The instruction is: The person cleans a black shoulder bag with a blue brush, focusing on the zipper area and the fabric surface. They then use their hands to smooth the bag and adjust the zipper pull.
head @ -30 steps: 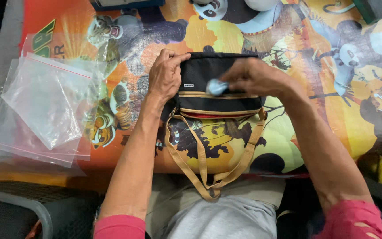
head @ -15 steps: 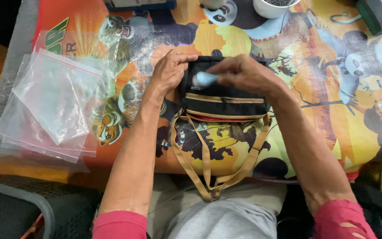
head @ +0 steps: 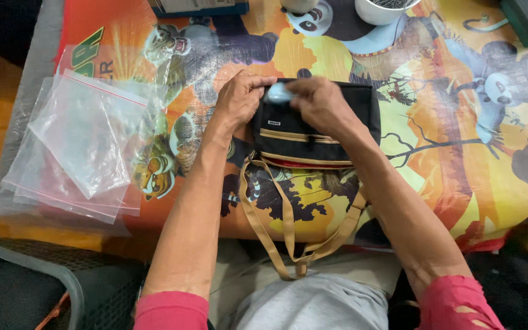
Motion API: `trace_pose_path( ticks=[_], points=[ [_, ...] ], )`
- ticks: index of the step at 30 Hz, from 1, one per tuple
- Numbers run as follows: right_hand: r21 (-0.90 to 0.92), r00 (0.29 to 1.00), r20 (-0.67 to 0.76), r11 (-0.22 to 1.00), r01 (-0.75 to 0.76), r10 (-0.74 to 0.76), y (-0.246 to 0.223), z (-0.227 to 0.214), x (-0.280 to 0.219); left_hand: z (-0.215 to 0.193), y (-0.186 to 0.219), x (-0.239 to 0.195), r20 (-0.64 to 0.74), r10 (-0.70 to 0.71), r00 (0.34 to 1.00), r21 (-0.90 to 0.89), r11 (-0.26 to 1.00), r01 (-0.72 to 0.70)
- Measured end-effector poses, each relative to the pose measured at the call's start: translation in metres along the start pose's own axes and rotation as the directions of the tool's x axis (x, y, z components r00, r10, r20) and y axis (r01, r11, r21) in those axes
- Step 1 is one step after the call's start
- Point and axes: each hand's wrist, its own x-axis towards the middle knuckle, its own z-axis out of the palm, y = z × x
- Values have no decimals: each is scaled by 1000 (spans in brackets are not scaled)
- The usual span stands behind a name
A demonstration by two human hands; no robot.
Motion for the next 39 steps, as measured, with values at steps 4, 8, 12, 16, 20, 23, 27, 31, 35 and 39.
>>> trace_pose_path(
  ticks=[4,8,12,16,20,23,27,31,35,39],
  points=[
    [3,965,257,999,44,-43,-78,-18,-45,21,-18,-6,-53,61,997,47,997,-59],
    [-250,953,288,968,-15,90,-63,-45,-68,30,-6,-19,-115,291,950,411,885,-221],
    [-679,841,183,684,-266,509,-75,-101,-112,26,5,-27,-141,393,909,522,809,-269],
    [-784,791,7,494,-376,612,-80,-127,-148,25,9,-30,-130,391,911,495,822,-282],
    [-458,969,33,865,-202,244,-92,-100,-139,22,13,-29,-125,339,933,427,867,-258],
    [-266,990,115,963,-47,80,-106,-50,-115,17,25,-35,-84,332,940,427,864,-267],
    [-227,962,139,938,264,-237,-61,12,-90,18,28,-38,-94,410,907,545,784,-298],
    [-573,895,278,808,-136,348,-104,-59,-126,24,17,-35,-90,412,907,564,771,-295],
    [-801,789,-52,446,-399,613,-110,-116,-163,25,12,-31,-118,450,885,592,747,-302],
    [-630,904,-135,669,-394,405,-82,-131,-166,24,18,-38,-209,373,904,387,881,-273]
  ],
)
